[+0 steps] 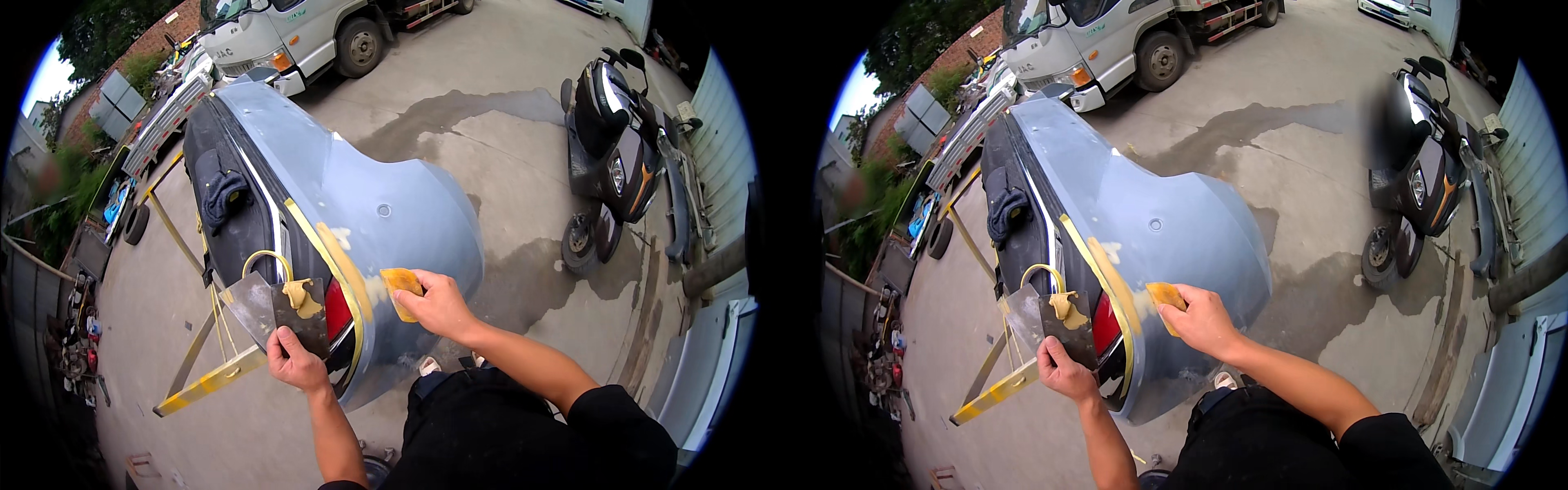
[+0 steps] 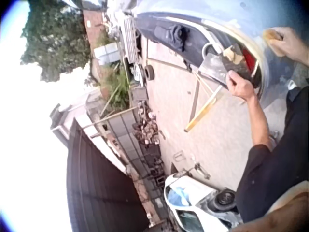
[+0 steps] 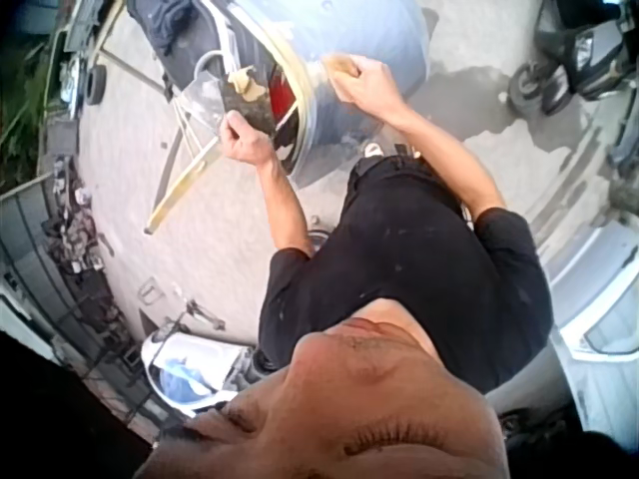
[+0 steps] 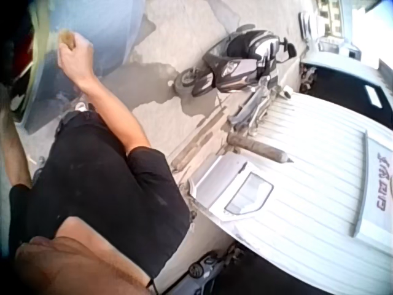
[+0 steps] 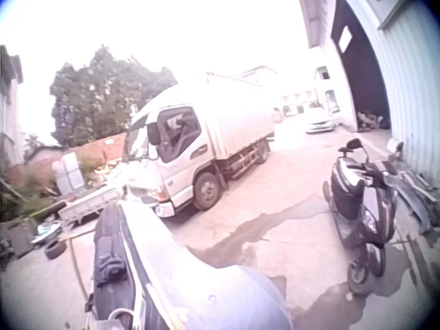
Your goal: The person applies a yellow body filler to a gray car bumper using a spreader and a yellow sponge. The person repeatedly scoops filler from the spreader and spreads it over the taped-off area of the bumper.
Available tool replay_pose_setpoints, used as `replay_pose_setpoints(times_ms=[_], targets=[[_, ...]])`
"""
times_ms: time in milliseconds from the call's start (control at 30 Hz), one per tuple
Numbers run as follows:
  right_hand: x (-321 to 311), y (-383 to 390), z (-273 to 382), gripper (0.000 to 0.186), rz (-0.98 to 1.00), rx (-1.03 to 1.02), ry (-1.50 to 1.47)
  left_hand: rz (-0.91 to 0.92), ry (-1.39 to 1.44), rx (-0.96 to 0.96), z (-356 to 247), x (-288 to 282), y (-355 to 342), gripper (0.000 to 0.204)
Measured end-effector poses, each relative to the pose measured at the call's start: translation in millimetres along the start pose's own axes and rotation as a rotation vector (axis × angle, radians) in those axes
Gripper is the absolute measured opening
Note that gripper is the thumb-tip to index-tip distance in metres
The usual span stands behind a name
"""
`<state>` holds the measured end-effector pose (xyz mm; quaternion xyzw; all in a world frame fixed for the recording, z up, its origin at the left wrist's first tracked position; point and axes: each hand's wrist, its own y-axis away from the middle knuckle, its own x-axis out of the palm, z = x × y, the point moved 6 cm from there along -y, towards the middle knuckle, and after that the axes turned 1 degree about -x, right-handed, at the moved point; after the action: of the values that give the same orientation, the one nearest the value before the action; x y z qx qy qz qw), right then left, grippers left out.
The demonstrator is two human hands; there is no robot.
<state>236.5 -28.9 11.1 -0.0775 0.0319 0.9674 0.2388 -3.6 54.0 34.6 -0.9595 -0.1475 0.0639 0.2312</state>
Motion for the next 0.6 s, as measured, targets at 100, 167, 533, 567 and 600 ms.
replay_pose_setpoints(times_ms=[100,167,533,567,600], targets=[[9.8,-8.1,-6.4,0.028,-0.074,-0.074,0.075,0.034,0.097,-0.017,11.5,-1.3,-3.3,0.025],[13.2,-11.7,-4.1,0.027,-0.12,-0.14,0.142,0.046,0.067,-0.001,14.8,-2.6,-1.9,0.025],[39.9,22.0,8.1,0.026,-0.186,-0.502,0.294,0.052,0.124,-0.074,14.7,-0.7,-2.7,0.025],[41.5,25.4,9.3,0.026,-0.15,-0.524,0.299,0.055,0.127,-0.087,14.1,-0.1,-1.9,0.025],[43.2,25.8,7.3,0.027,-0.074,-0.527,0.247,0.058,0.134,-0.091,13.3,0.5,-3.4,0.025]])
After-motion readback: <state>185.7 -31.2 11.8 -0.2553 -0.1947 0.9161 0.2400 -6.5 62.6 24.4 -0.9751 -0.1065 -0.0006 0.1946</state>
